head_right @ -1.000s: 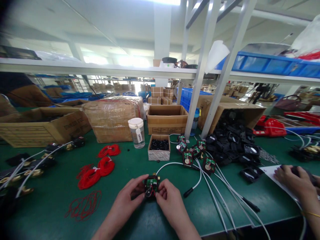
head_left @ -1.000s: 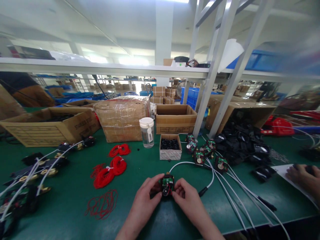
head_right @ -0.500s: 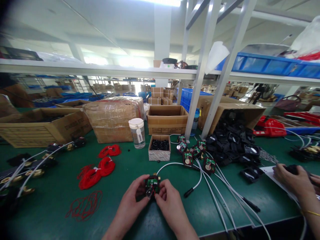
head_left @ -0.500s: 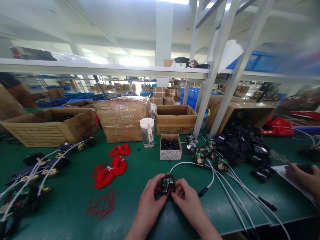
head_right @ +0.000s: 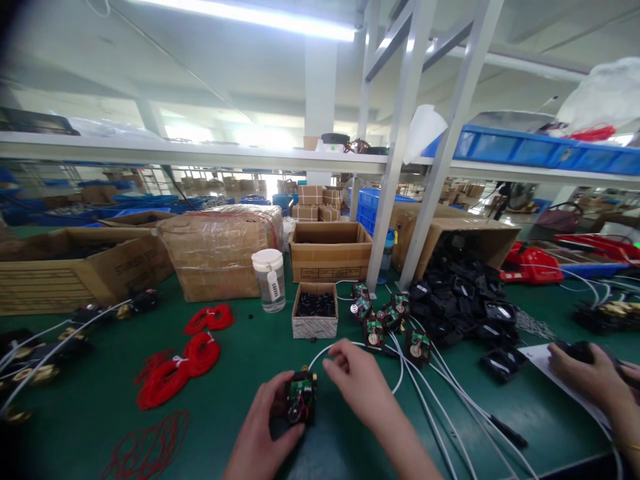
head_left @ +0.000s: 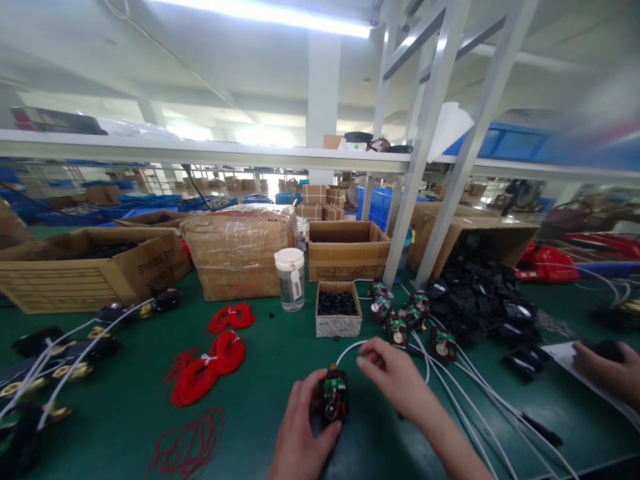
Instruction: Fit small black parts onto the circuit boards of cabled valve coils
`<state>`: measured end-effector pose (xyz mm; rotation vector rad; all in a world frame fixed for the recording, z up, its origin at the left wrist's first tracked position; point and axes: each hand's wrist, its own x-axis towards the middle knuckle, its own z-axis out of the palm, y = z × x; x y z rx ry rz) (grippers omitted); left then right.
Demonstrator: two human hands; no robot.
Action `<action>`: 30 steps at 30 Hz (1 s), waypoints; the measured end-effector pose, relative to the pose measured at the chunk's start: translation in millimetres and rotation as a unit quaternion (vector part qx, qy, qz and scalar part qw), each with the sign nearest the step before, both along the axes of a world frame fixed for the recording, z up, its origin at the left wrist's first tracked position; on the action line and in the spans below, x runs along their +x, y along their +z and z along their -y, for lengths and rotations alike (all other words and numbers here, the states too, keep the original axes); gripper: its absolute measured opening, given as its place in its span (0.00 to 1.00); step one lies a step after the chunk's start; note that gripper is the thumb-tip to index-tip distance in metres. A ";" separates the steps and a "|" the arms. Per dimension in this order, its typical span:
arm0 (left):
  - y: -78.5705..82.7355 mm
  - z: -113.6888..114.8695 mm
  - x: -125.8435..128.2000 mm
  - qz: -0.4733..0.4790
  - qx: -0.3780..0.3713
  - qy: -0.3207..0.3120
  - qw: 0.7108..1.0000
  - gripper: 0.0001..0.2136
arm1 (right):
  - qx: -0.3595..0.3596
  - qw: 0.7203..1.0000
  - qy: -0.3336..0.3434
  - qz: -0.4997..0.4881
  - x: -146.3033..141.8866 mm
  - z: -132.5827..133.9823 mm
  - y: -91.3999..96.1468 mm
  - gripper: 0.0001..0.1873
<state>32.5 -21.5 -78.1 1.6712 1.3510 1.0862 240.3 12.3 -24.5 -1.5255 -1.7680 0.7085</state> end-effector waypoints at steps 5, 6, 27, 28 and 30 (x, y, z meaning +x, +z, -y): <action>-4.7 0.9 0.9 0.015 0.008 0.008 1.000 0.33 | 0.054 0.956 0.004 0.289 -7.3 -102.7 44.9 0.09; -5.4 0.9 0.9 0.016 0.008 0.006 1.000 0.33 | 0.043 0.948 0.017 0.315 -12.8 -121.3 46.7 0.08; -7.5 0.5 1.2 0.017 0.008 0.012 1.000 0.27 | 0.032 0.999 0.012 0.001 -1.6 -59.2 19.6 0.09; -7.8 0.5 1.2 0.016 0.008 0.009 1.000 0.27 | 0.014 0.989 0.002 -0.145 -2.0 -38.7 10.9 0.11; -8.5 0.1 0.8 0.012 0.010 0.003 1.000 0.26 | -0.037 0.939 -0.014 -0.342 -5.6 -1.1 -7.2 0.16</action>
